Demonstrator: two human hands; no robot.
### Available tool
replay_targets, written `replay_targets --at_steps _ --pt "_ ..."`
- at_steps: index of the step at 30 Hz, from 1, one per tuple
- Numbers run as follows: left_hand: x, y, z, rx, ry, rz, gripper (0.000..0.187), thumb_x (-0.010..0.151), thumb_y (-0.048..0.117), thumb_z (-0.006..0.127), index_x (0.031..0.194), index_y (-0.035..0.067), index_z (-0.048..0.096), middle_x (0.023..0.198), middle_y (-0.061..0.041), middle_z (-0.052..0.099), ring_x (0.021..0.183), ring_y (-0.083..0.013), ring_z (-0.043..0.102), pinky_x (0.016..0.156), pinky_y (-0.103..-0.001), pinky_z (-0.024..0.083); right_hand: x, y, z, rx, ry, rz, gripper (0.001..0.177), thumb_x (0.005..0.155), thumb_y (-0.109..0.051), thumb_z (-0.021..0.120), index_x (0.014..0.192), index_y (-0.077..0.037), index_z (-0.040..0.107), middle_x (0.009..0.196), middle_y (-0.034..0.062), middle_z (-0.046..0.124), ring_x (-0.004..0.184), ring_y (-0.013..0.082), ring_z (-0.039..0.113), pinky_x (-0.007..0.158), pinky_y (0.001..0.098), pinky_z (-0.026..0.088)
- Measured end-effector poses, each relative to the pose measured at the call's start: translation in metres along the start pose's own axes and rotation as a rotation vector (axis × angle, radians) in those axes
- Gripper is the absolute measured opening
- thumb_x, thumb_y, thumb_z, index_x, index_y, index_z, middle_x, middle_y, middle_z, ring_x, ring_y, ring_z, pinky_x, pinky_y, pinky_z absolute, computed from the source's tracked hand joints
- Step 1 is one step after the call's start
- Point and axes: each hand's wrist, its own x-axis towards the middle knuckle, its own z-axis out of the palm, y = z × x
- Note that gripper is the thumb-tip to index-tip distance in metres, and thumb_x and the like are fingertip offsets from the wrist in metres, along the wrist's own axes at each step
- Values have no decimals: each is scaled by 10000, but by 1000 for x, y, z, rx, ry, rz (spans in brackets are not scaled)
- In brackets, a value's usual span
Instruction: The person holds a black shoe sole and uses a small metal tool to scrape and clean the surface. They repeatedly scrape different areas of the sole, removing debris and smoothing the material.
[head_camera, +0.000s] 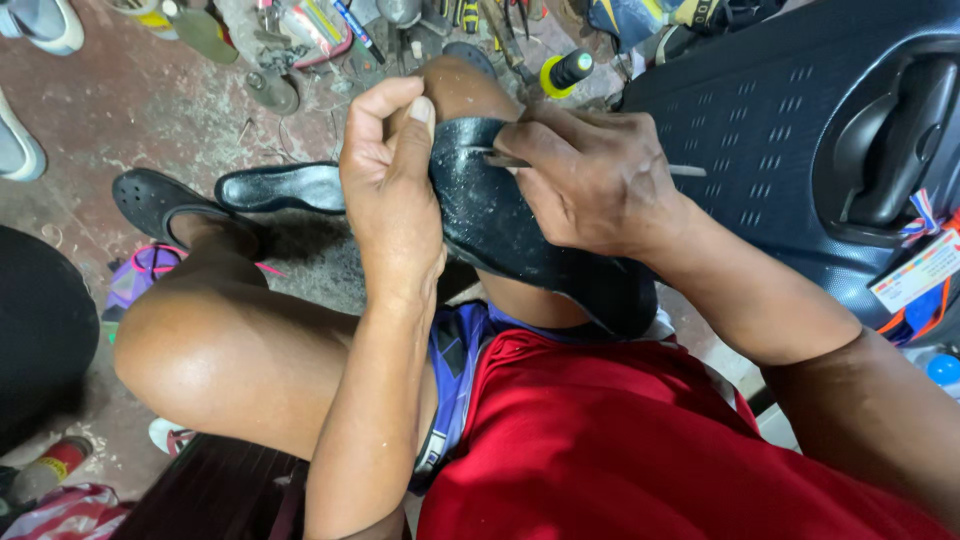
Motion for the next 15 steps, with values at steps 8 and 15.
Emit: replay_targets --at_steps 8,15 --pt "-5 2 5 108 -4 60 107 1116 11 595 1223 19 604 1008 15 612 816 -20 489 720 -194 419 1 2 -4 16 -30 61 151 998 -84 692 1132 -41 637 988 89 662 850 273 716 718 376 555" --pt "-5 3 5 227 -37 171 117 1136 12 609 1253 5 600 1054 -13 635 857 -25 551 785 -182 480 1 2 -6 33 -14 121 101 1021 -77 684 1092 -39 623 973 81 679 876 266 716 735 369 548"
